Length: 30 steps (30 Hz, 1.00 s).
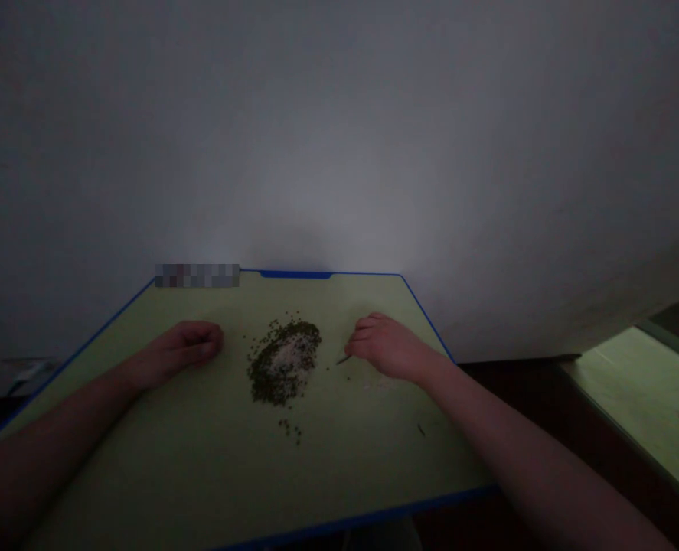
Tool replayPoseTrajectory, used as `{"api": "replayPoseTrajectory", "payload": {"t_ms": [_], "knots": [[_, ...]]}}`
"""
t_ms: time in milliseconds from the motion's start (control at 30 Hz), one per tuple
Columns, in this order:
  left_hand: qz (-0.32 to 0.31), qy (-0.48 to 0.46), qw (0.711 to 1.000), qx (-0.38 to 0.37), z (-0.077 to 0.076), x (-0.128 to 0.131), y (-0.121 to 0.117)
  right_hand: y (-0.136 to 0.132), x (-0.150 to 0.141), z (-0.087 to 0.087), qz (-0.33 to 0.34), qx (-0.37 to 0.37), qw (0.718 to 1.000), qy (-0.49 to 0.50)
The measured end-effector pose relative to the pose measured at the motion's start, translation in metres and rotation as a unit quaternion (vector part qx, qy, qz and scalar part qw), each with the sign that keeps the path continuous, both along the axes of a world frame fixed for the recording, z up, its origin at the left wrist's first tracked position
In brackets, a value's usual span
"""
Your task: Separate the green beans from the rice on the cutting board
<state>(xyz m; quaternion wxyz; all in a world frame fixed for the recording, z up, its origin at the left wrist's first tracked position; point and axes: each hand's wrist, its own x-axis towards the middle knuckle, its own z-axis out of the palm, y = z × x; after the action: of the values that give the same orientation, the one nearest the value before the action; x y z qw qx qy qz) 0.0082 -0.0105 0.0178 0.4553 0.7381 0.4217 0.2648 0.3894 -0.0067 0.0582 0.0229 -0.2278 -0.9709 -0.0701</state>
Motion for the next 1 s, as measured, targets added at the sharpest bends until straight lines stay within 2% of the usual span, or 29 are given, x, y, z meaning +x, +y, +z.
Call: {"api": "replayPoseTrajectory", "payload": {"t_ms": [200,333,433,533,600,700,800,900,1000], "knots": [[0.003,-0.003,1.000,-0.002,0.000,0.000,-0.001,0.002,-0.011,0.005,0.019,-0.009,1.000,0.021],[-0.002,-0.002,1.000,0.003,0.000,0.000,0.000,-0.003,0.000,0.015,0.012,-0.003,0.999,0.040],[-0.002,-0.004,1.000,-0.005,0.001,0.000,0.000,-0.018,0.009,0.023,-0.011,-0.023,0.997,0.077],[-0.004,-0.004,1.000,-0.006,0.001,0.001,-0.001,-0.036,0.007,0.024,-0.090,-0.076,0.978,0.172],[-0.006,0.000,1.000,0.002,0.002,0.001,-0.001,-0.043,0.000,0.021,-0.183,-0.102,0.950,0.232],[-0.003,0.013,1.000,0.016,0.001,0.001,0.000,-0.042,-0.011,0.015,-0.290,-0.155,0.908,0.260],[0.003,0.018,1.000,0.014,0.001,0.000,0.000,-0.042,-0.014,0.010,-0.343,-0.201,0.878,0.266],[0.003,0.018,1.000,0.009,0.000,-0.001,0.001,-0.052,-0.010,0.002,-0.376,-0.219,0.851,0.292],[-0.003,0.014,1.000,0.012,0.000,0.000,0.001,-0.066,-0.006,-0.010,-0.393,-0.197,0.847,0.298]]}}
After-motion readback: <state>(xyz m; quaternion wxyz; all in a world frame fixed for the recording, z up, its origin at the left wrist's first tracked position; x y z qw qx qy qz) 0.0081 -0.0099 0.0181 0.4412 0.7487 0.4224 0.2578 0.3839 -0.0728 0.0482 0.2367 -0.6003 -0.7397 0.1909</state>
